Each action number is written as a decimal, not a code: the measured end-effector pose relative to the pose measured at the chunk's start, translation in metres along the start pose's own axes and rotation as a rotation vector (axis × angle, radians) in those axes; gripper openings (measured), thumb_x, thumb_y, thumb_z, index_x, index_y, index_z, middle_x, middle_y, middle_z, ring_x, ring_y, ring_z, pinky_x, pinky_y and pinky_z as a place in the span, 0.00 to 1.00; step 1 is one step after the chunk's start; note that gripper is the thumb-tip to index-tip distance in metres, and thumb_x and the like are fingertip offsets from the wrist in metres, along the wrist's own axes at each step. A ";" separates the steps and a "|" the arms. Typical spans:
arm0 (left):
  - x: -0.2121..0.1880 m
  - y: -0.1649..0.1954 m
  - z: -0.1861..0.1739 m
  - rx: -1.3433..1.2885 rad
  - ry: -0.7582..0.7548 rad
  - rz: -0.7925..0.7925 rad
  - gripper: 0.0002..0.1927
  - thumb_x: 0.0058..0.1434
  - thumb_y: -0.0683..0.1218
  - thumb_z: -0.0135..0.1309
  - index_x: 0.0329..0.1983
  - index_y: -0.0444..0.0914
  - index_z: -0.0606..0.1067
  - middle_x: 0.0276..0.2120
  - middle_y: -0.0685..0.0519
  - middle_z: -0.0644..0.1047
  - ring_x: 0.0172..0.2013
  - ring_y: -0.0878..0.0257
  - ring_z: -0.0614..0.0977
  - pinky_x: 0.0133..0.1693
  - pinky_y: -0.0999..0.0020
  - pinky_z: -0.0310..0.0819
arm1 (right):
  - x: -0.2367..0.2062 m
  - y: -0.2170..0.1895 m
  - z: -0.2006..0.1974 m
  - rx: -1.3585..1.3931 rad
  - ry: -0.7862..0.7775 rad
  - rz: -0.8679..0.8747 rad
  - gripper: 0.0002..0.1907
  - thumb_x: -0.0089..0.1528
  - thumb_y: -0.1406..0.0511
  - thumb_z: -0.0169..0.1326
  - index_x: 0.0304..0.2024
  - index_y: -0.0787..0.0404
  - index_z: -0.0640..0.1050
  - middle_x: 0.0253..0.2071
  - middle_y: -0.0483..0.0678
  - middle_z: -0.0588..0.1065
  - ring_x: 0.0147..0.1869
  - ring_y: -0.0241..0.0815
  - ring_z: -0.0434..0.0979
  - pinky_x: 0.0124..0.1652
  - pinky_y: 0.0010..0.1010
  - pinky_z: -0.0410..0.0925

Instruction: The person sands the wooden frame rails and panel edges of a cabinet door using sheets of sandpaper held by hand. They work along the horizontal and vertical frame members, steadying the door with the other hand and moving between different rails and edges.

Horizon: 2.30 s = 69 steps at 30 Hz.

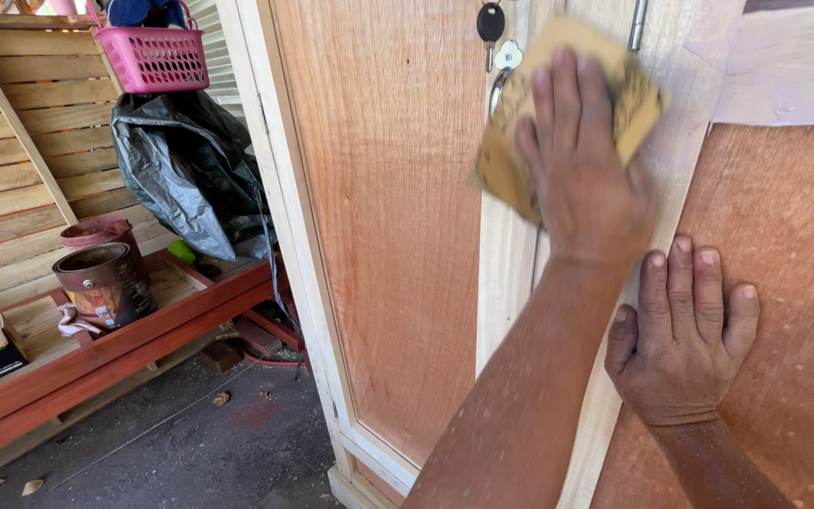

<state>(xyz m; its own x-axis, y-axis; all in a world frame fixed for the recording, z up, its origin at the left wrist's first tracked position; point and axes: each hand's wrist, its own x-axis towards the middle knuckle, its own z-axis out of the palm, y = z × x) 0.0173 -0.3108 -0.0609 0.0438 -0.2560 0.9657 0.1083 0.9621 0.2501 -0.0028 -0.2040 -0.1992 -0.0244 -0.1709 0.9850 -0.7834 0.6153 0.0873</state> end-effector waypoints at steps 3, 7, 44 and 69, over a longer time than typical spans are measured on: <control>0.016 0.007 -0.006 -0.012 0.045 0.021 0.44 0.62 0.42 0.48 0.81 0.36 0.49 0.79 0.46 0.50 0.81 0.52 0.47 0.80 0.44 0.43 | -0.002 0.002 0.003 -0.080 -0.005 -0.022 0.30 0.76 0.59 0.40 0.72 0.72 0.74 0.77 0.64 0.68 0.85 0.57 0.57 0.77 0.57 0.40; -0.027 0.003 -0.056 0.008 -0.148 0.041 0.44 0.62 0.43 0.50 0.80 0.34 0.48 0.80 0.44 0.48 0.81 0.48 0.45 0.78 0.39 0.39 | -0.002 0.001 0.001 -0.003 -0.006 -0.023 0.28 0.76 0.59 0.40 0.71 0.73 0.73 0.77 0.65 0.67 0.85 0.58 0.56 0.77 0.60 0.41; -0.213 -0.052 -0.081 -0.028 -0.287 -0.067 0.35 0.65 0.43 0.47 0.75 0.26 0.58 0.78 0.31 0.53 0.79 0.30 0.45 0.74 0.33 0.32 | 0.018 -0.005 -0.020 0.142 -0.029 -0.006 0.30 0.73 0.60 0.38 0.69 0.78 0.69 0.73 0.71 0.64 0.79 0.67 0.55 0.68 0.67 0.39; -0.212 -0.044 -0.075 -0.173 -0.186 -0.118 0.41 0.59 0.37 0.46 0.77 0.28 0.50 0.78 0.31 0.49 0.79 0.39 0.46 0.76 0.38 0.31 | 0.017 0.003 -0.022 -0.524 -0.035 -0.148 0.31 0.67 0.57 0.39 0.67 0.67 0.72 0.72 0.60 0.68 0.81 0.56 0.57 0.74 0.55 0.38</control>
<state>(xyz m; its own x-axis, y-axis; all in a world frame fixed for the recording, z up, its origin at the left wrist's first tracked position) 0.0777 -0.3059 -0.2814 -0.1605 -0.3280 0.9310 0.2706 0.8924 0.3610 0.0088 -0.1880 -0.1788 0.0348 -0.3053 0.9516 -0.3660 0.8821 0.2964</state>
